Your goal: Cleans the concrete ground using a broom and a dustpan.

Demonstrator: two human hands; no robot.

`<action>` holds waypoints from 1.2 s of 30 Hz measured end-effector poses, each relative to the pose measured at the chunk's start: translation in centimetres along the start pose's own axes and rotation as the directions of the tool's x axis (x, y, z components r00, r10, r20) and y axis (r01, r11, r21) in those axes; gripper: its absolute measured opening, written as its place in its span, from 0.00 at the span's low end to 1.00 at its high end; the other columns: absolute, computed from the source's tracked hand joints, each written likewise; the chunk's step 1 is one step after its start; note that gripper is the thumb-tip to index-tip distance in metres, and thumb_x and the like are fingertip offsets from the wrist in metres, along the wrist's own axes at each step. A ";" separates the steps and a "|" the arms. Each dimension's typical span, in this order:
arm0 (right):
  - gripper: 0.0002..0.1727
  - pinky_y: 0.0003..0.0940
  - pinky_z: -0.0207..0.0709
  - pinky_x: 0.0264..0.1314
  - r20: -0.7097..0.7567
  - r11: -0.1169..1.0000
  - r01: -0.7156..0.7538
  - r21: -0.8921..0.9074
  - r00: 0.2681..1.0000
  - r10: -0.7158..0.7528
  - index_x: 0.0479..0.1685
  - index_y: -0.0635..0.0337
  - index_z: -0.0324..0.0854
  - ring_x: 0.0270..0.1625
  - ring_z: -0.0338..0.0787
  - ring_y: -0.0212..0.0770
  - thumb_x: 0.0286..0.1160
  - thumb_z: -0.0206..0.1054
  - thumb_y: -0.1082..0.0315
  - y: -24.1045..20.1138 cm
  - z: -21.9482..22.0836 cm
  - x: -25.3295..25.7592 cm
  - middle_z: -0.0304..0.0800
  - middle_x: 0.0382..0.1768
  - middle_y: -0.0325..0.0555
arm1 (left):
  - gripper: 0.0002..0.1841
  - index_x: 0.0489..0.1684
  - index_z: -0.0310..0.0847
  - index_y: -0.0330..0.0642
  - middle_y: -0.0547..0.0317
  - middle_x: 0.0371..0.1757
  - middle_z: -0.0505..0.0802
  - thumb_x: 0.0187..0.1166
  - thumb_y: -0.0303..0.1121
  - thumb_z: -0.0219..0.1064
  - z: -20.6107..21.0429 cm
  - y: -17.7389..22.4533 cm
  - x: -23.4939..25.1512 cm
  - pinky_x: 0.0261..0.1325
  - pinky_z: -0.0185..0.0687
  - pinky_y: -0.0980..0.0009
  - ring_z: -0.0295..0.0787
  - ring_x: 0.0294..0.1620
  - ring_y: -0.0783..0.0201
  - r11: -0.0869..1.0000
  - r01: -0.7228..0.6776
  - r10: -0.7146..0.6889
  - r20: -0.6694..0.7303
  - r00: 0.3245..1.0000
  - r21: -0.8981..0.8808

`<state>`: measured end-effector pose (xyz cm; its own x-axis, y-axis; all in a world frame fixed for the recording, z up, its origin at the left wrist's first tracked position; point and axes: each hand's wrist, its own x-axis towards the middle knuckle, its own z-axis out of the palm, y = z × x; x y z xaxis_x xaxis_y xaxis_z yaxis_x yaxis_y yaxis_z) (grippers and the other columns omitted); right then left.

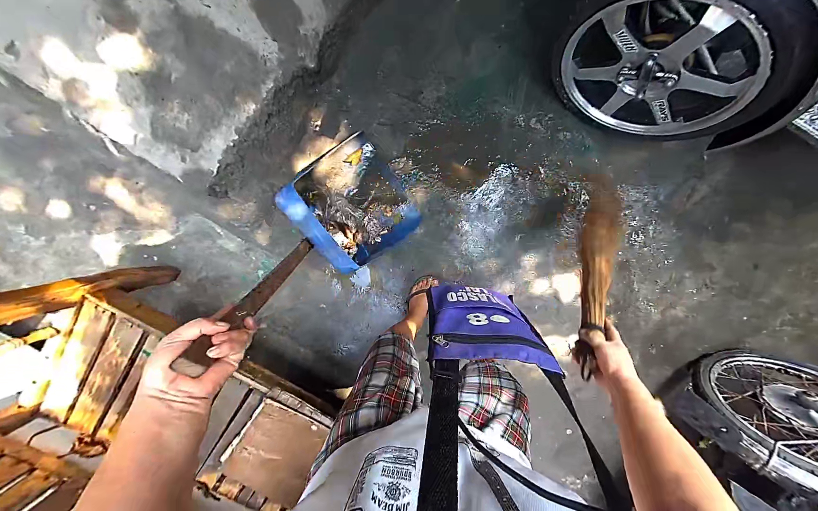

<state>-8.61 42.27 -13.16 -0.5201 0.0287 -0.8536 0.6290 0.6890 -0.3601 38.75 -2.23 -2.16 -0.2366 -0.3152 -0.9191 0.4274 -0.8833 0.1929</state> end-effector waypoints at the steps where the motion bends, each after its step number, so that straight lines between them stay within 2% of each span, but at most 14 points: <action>1: 0.42 0.45 0.86 0.28 -0.030 0.998 -0.009 0.060 0.999 0.011 0.95 0.44 0.42 0.28 0.87 0.46 0.83 0.61 0.63 -0.9 2.0 1.7 0.83 0.48 0.56 | 0.16 0.56 0.73 0.26 0.43 0.45 0.88 0.76 0.28 0.50 -0.8 0.5 -0.4 0.15 0.76 0.86 0.82 0.18 0.72 0.999 -0.003 0.003 0.000 1.000 -0.039; 5: 0.44 0.54 0.88 0.45 0.165 0.966 0.044 -0.256 0.986 -0.002 0.93 0.52 0.47 0.44 0.92 0.54 0.78 0.68 0.67 0.4 13.8 5.3 0.87 0.55 0.63 | 0.13 0.52 0.72 0.30 0.46 0.40 0.87 0.77 0.27 0.49 -0.1 -0.2 -0.5 0.14 0.76 0.85 0.81 0.17 0.73 0.996 -0.088 0.086 -0.150 0.985 -0.007; 8: 0.51 0.63 0.78 0.73 0.506 0.609 0.352 -0.711 0.857 0.096 0.97 0.42 0.47 0.70 0.87 0.59 0.71 0.73 0.60 1.3 23.1 2.6 0.84 0.71 0.62 | 0.08 0.46 0.72 0.37 0.53 0.31 0.84 0.80 0.27 0.48 2.7 -2.3 1.4 0.13 0.75 0.84 0.78 0.15 0.73 0.988 -0.133 0.152 -0.297 0.943 0.083; 12: 0.51 0.69 0.75 0.72 0.666 0.333 0.613 -0.716 0.743 0.065 0.96 0.26 0.49 0.69 0.87 0.62 0.70 0.74 0.52 -2.7 23.7 -1.6 0.87 0.69 0.56 | 0.06 0.44 0.71 0.36 0.53 0.28 0.83 0.78 0.26 0.50 3.2 -2.1 1.7 0.13 0.74 0.84 0.77 0.14 0.73 0.991 -0.123 0.135 -0.324 0.936 0.058; 15: 0.50 0.68 0.80 0.65 0.599 0.400 0.588 -0.703 0.793 -0.113 0.95 0.36 0.52 0.61 0.91 0.61 0.68 0.75 0.52 -5.1 16.7 -2.5 0.90 0.63 0.59 | 0.08 0.48 0.70 0.36 0.53 0.31 0.83 0.78 0.26 0.50 1.8 -1.0 1.5 0.13 0.73 0.85 0.77 0.14 0.74 0.995 -0.100 0.098 -0.330 0.939 0.010; 18: 0.49 0.56 0.88 0.47 0.309 0.727 0.341 -0.596 0.933 -0.185 0.96 0.42 0.49 0.43 0.93 0.54 0.73 0.74 0.59 -6.3 10.8 -0.4 0.89 0.56 0.61 | 0.08 0.49 0.70 0.38 0.54 0.32 0.83 0.79 0.27 0.49 0.8 -0.6 2.1 0.12 0.74 0.85 0.78 0.15 0.75 0.998 -0.061 0.052 -0.328 0.943 -0.019; 23: 0.36 0.48 0.86 0.32 -0.038 0.992 0.098 -0.082 0.994 -0.101 0.90 0.49 0.53 0.30 0.87 0.49 0.84 0.63 0.61 -11.0 12.0 7.2 0.83 0.48 0.59 | 0.07 0.48 0.70 0.40 0.57 0.27 0.82 0.82 0.28 0.48 1.0 -0.5 2.4 0.11 0.73 0.86 0.77 0.13 0.77 0.999 0.006 0.011 -0.317 0.948 0.052; 26: 0.40 0.55 0.87 0.43 0.090 0.929 0.082 -0.360 0.995 -0.053 0.92 0.47 0.52 0.41 0.90 0.57 0.81 0.66 0.60 -10.8 18.1 10.7 0.85 0.55 0.65 | 0.06 0.48 0.70 0.43 0.58 0.28 0.82 0.81 0.28 0.49 2.5 -1.2 3.0 0.11 0.73 0.84 0.76 0.13 0.75 0.996 -0.006 0.036 -0.348 0.937 0.088; 28: 0.45 0.63 0.86 0.51 0.311 0.727 0.219 -0.651 0.950 -0.008 0.93 0.48 0.49 0.51 0.91 0.63 0.76 0.71 0.62 -8.4 23.8 9.4 0.86 0.59 0.69 | 0.06 0.48 0.70 0.44 0.57 0.27 0.82 0.80 0.27 0.50 3.7 -2.0 3.2 0.11 0.74 0.83 0.77 0.13 0.74 0.994 -0.027 0.065 -0.392 0.918 0.103; 30: 0.45 0.58 0.80 0.70 0.531 0.533 0.410 -0.740 0.842 0.091 0.93 0.51 0.55 0.67 0.88 0.57 0.73 0.73 0.62 -6.6 28.6 5.6 0.85 0.68 0.62 | 0.07 0.49 0.70 0.45 0.57 0.26 0.81 0.80 0.27 0.51 4.7 -2.3 3.5 0.11 0.74 0.82 0.77 0.13 0.73 0.992 -0.037 0.083 -0.421 0.903 0.117; 31: 0.37 0.49 0.73 0.81 0.617 0.481 0.488 -0.728 0.773 0.148 0.91 0.53 0.59 0.76 0.82 0.49 0.83 0.67 0.60 -6.1 29.6 3.4 0.82 0.74 0.56 | 0.06 0.48 0.70 0.45 0.57 0.26 0.81 0.80 0.27 0.52 4.8 -2.3 3.4 0.11 0.74 0.82 0.77 0.13 0.73 0.993 -0.034 0.079 -0.425 0.902 0.113; 33: 0.24 0.35 0.71 0.81 0.740 0.473 0.659 -0.585 0.672 -0.020 0.78 0.64 0.76 0.75 0.83 0.41 0.92 0.55 0.60 -3.2 28.0 0.7 0.85 0.72 0.54 | 0.04 0.44 0.70 0.42 0.58 0.24 0.81 0.79 0.26 0.51 4.5 -1.7 3.4 0.10 0.73 0.83 0.76 0.12 0.74 0.995 -0.023 0.062 -0.426 0.902 0.096; 34: 0.23 0.37 0.75 0.76 0.766 0.431 0.742 -0.513 0.623 -0.161 0.69 0.66 0.82 0.69 0.87 0.44 0.90 0.57 0.58 -2.1 26.2 0.0 0.90 0.64 0.57 | 0.04 0.43 0.70 0.40 0.59 0.23 0.80 0.79 0.26 0.51 4.2 -1.2 3.3 0.10 0.73 0.84 0.75 0.11 0.75 0.996 -0.016 0.053 -0.427 0.903 0.088; 36: 0.27 0.51 0.75 0.77 0.753 0.364 0.718 -0.593 0.655 -0.067 0.76 0.54 0.79 0.71 0.87 0.47 0.81 0.65 0.51 -4.9 21.9 -3.4 0.90 0.65 0.52 | 0.06 0.45 0.70 0.39 0.58 0.25 0.80 0.78 0.26 0.50 2.8 -0.2 3.1 0.11 0.72 0.85 0.75 0.12 0.76 0.997 0.006 0.025 -0.411 0.911 0.075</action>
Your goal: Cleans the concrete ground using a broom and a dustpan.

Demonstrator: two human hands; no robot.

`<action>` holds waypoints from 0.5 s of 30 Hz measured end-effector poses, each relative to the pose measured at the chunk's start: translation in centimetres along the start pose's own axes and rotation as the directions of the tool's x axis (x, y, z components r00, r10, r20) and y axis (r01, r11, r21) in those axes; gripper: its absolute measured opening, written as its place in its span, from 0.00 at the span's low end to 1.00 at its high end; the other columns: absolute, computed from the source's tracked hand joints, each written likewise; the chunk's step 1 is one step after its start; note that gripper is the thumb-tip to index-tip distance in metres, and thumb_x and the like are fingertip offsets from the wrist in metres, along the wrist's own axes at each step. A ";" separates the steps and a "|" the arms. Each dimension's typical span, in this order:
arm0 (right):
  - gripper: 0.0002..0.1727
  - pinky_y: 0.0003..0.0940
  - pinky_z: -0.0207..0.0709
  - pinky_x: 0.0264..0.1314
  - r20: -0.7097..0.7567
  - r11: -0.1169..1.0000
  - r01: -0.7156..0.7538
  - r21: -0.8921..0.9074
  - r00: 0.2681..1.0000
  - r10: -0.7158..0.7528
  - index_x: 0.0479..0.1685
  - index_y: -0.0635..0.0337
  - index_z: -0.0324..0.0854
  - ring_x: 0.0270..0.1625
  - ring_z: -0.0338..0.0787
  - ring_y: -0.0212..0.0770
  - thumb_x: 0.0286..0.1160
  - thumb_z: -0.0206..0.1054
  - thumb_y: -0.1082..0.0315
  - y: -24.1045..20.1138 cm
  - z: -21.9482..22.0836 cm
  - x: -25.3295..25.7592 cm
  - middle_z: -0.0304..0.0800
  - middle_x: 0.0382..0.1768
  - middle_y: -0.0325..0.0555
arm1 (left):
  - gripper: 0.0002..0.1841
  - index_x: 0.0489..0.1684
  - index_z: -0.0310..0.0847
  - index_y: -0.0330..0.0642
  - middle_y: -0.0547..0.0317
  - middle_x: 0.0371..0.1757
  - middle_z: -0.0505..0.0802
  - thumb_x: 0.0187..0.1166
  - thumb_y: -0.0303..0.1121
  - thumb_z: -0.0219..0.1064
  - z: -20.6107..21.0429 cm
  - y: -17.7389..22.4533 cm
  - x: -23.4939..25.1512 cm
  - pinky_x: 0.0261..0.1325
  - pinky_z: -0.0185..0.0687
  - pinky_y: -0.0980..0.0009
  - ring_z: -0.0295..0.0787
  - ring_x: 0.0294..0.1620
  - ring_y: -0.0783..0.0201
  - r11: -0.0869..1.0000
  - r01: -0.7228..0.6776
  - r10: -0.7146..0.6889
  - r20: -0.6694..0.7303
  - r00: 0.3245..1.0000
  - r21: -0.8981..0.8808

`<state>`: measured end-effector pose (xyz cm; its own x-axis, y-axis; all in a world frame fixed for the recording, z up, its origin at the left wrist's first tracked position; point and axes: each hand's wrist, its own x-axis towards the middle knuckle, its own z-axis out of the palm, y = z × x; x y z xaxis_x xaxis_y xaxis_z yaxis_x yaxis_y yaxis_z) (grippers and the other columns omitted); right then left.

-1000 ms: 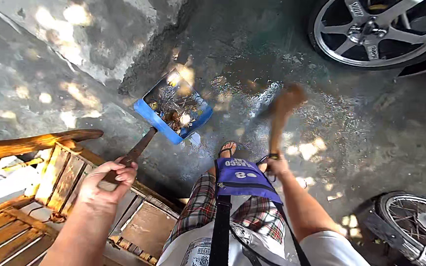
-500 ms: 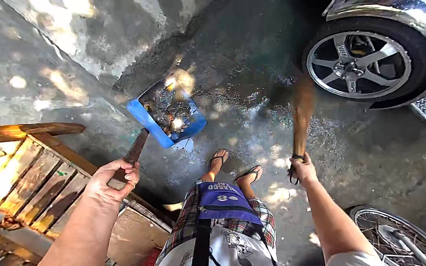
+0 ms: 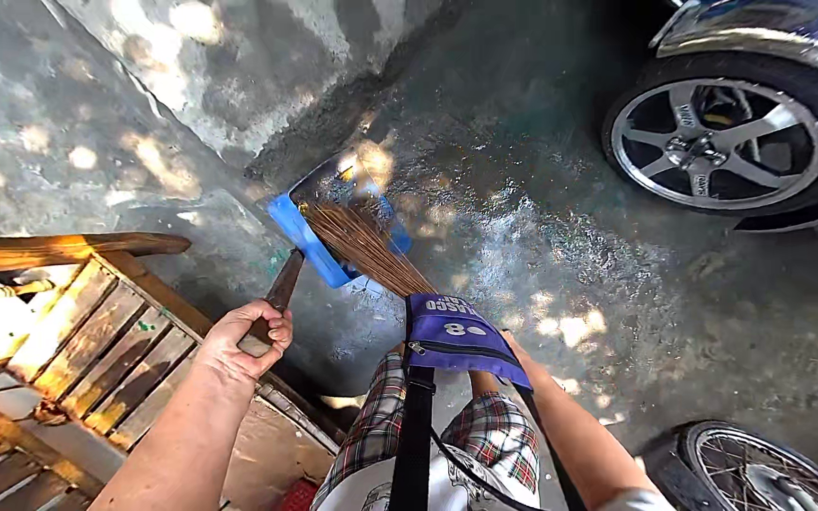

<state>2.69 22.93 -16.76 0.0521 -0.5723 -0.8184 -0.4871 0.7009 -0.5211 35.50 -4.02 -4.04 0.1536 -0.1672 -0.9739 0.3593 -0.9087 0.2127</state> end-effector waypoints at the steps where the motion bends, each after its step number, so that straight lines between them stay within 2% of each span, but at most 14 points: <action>1: 0.34 0.56 0.75 0.78 0.021 0.998 -0.060 0.021 0.998 0.060 0.84 0.44 0.73 0.71 0.87 0.48 0.75 0.70 0.50 0.4 -1.6 -2.2 0.89 0.67 0.50 | 0.07 0.47 0.69 0.39 0.58 0.26 0.80 0.78 0.26 0.50 -0.6 0.5 0.1 0.11 0.72 0.86 0.75 0.12 0.76 1.000 0.006 -0.006 0.011 1.000 0.002; 2: 0.41 0.58 0.78 0.74 -0.011 0.990 -0.108 0.087 0.994 0.109 0.88 0.38 0.68 0.68 0.89 0.48 0.67 0.75 0.54 1.6 -2.7 -4.1 0.89 0.67 0.49 | 0.07 0.48 0.69 0.40 0.58 0.26 0.80 0.78 0.26 0.49 -1.1 0.8 0.1 0.11 0.71 0.86 0.75 0.12 0.76 1.000 0.010 -0.010 0.021 1.000 0.004; 4: 0.46 0.57 0.86 0.57 -0.132 0.940 -0.176 0.294 0.966 0.222 0.89 0.40 0.66 0.52 0.93 0.51 0.62 0.80 0.62 5.1 -4.3 -7.5 0.90 0.60 0.55 | 0.07 0.48 0.69 0.41 0.59 0.26 0.80 0.79 0.27 0.49 -1.7 1.1 0.2 0.11 0.72 0.86 0.75 0.13 0.77 1.000 0.023 -0.023 0.039 0.999 0.017; 5: 0.47 0.55 0.87 0.47 -0.192 0.889 -0.202 0.410 0.934 0.301 0.90 0.42 0.64 0.45 0.92 0.51 0.62 0.79 0.66 6.6 -4.9 -8.6 0.90 0.57 0.58 | 0.07 0.48 0.70 0.41 0.59 0.25 0.80 0.79 0.27 0.49 -2.0 1.2 0.4 0.11 0.72 0.85 0.75 0.13 0.77 0.999 0.024 -0.025 0.047 0.999 0.031; 7: 0.46 0.54 0.88 0.37 -0.269 0.746 -0.233 0.623 0.832 0.485 0.93 0.44 0.56 0.38 0.91 0.53 0.71 0.73 0.70 8.2 -6.5 -8.9 0.87 0.55 0.61 | 0.08 0.49 0.70 0.42 0.59 0.26 0.80 0.79 0.26 0.48 -2.6 1.4 0.8 0.11 0.71 0.85 0.75 0.12 0.77 0.998 0.012 -0.016 0.070 0.997 0.055; 9: 0.44 0.51 0.88 0.34 -0.301 0.627 -0.215 0.749 0.733 0.611 0.96 0.42 0.46 0.35 0.90 0.51 0.81 0.65 0.67 8.8 -8.6 -6.2 0.85 0.54 0.60 | 0.09 0.51 0.69 0.42 0.58 0.29 0.82 0.80 0.27 0.48 -3.0 1.8 1.0 0.11 0.70 0.86 0.75 0.13 0.77 0.999 0.016 -0.020 0.084 0.996 0.050; 10: 0.41 0.50 0.87 0.33 -0.320 0.579 -0.175 0.796 0.691 0.648 0.95 0.45 0.45 0.33 0.89 0.49 0.83 0.62 0.64 9.0 -9.8 -3.9 0.84 0.52 0.59 | 0.09 0.51 0.70 0.42 0.58 0.29 0.82 0.80 0.28 0.48 -3.1 1.9 1.1 0.11 0.71 0.86 0.76 0.13 0.77 0.999 0.018 -0.022 0.089 0.996 0.044; 12: 0.36 0.47 0.85 0.34 -0.334 0.454 -0.034 0.890 0.629 0.702 0.91 0.50 0.50 0.32 0.86 0.47 0.86 0.61 0.57 9.3 -12.1 1.9 0.82 0.47 0.57 | 0.08 0.51 0.72 0.40 0.57 0.29 0.84 0.82 0.28 0.50 -2.9 2.1 1.2 0.12 0.74 0.85 0.77 0.13 0.76 0.998 0.005 -0.012 0.109 0.994 0.058; 13: 0.36 0.48 0.84 0.35 -0.321 0.405 0.007 0.914 0.622 0.714 0.89 0.51 0.52 0.33 0.85 0.48 0.85 0.62 0.53 9.6 -12.8 5.0 0.82 0.46 0.56 | 0.08 0.51 0.73 0.39 0.57 0.29 0.84 0.83 0.28 0.51 -2.8 2.0 1.3 0.12 0.74 0.85 0.77 0.13 0.76 0.997 -0.005 -0.004 0.115 0.993 0.080; 14: 0.37 0.50 0.85 0.36 -0.308 0.402 -0.006 0.915 0.633 0.710 0.88 0.50 0.54 0.34 0.86 0.49 0.84 0.64 0.51 9.5 -13.1 7.9 0.82 0.47 0.56 | 0.07 0.50 0.74 0.40 0.57 0.29 0.84 0.84 0.29 0.52 -2.6 1.8 1.4 0.12 0.74 0.84 0.77 0.13 0.76 0.994 -0.014 0.002 0.115 0.993 0.104; 15: 0.38 0.53 0.85 0.37 -0.303 0.462 -0.069 0.884 0.668 0.680 0.89 0.50 0.54 0.36 0.88 0.53 0.82 0.66 0.53 8.8 -12.9 10.5 0.83 0.50 0.59 | 0.07 0.51 0.74 0.40 0.56 0.30 0.85 0.84 0.29 0.51 -2.5 1.5 1.4 0.12 0.74 0.84 0.77 0.13 0.76 0.992 -0.026 0.011 0.117 0.993 0.126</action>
<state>-12.27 17.60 -26.83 -0.5604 -0.0348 -0.8275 0.5422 0.7398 -0.3983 38.56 -4.64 -4.94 0.0493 -0.2211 -0.9740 0.2364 -0.9449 0.2264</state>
